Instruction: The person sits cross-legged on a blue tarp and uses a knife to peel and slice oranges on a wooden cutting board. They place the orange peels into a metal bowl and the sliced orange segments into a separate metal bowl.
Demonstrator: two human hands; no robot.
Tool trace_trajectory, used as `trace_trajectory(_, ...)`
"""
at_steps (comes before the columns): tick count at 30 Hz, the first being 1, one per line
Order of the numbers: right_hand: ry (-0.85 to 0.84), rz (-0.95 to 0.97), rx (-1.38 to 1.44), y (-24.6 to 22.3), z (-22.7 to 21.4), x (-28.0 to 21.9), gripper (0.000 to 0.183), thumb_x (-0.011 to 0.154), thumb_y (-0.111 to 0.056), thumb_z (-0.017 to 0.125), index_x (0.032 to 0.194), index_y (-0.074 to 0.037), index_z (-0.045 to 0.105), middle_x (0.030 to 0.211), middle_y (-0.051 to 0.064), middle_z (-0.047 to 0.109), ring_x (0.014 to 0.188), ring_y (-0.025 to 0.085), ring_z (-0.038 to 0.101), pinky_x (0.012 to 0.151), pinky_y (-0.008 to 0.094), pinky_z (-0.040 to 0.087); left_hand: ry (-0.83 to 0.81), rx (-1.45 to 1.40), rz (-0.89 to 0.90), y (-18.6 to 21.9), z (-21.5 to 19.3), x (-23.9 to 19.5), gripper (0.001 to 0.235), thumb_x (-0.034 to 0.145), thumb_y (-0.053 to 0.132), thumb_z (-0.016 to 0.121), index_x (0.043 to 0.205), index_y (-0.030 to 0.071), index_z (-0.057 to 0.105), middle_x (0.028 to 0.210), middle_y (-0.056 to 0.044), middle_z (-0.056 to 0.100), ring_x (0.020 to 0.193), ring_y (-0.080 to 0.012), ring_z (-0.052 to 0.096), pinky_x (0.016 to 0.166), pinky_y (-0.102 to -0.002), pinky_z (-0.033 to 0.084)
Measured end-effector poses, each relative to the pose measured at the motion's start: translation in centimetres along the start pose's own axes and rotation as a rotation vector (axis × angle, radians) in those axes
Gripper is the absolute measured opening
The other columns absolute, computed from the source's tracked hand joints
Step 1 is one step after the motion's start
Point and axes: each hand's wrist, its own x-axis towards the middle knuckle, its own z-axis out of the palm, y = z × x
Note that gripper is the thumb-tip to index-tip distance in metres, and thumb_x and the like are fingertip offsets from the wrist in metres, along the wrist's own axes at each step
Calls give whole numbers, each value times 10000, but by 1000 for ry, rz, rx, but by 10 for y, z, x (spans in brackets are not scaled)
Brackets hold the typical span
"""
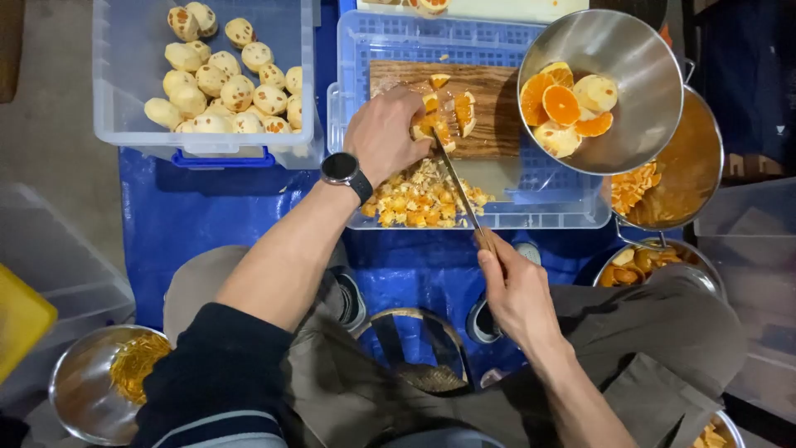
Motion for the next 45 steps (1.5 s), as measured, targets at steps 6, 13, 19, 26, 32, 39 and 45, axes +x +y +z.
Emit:
trace_trajectory(6, 38, -93, -18, 4, 7, 11, 449, 1024, -323, 540, 1369, -65, 669, 1124, 280, 741, 1090, 504, 660, 873, 613, 546, 18, 16, 10, -3, 4, 0, 340, 706, 302, 866, 932, 120, 689, 883, -68, 636, 841, -408, 707, 709, -522, 591)
trace_trajectory(13, 76, -136, -13, 7, 5, 22, 438, 1035, -325, 544, 1361, -67, 679, 1081, 248, 757, 1053, 489, 681, 817, 554, 577, 28, -5, 9, -6, 12, 3, 283, 748, 254, 813, 943, 123, 656, 898, -69, 630, 851, -408, 696, 702, -505, 588)
trace_trajectory(19, 44, -62, -1, 3, 0, 13, 439, 1028, -329, 540, 1373, -96, 679, 1018, 234, 776, 1019, 476, 702, 805, 575, 568, 71, -31, 26, 6, 2, -1, 236, 755, 144, 740, 955, 96, 624, 916, -124, 615, 868, -453, 676, 718, -531, 580)
trace_trajectory(26, 51, -34, 9, 5, 6, 13, 438, 1034, -337, 521, 1368, -102, 683, 878, 203, 786, 911, 418, 744, 714, 537, 578, 182, -20, 78, -4, 21, 1, 270, 796, 50, 626, 1046, 107, 539, 985, -113, 549, 873, -386, 632, 729, -448, 522)
trace_trajectory(32, 41, -45, 74, 7, -9, 5, 397, 1038, -297, 468, 1350, -124, 644, 738, 20, 605, 625, 203, 535, 603, 403, 407, 202, -88, 82, 15, 18, 15, 402, 895, -9, 461, 1288, 16, 543, 1240, -217, 581, 1102, -394, 525, 904, -517, 432)
trace_trajectory(39, 94, 88, 85, 18, -12, 19, 511, 1006, -356, 485, 1447, -110, 566, 955, 103, 744, 820, 336, 684, 752, 460, 468, 202, -128, 167, 28, 37, 36, 412, 1038, 286, 455, 1232, -2, 676, 1280, -215, 672, 1196, -406, 581, 967, -549, 476)
trace_trajectory(45, 177, -55, 195, 20, 2, 24, 460, 1023, -253, 502, 1403, -10, 593, 836, 126, 762, 679, 280, 745, 641, 462, 594, 410, 186, 95, 47, 51, 24, 573, 930, 678, 634, 1214, 182, 670, 1211, -65, 558, 1228, -347, 490, 981, -491, 417)
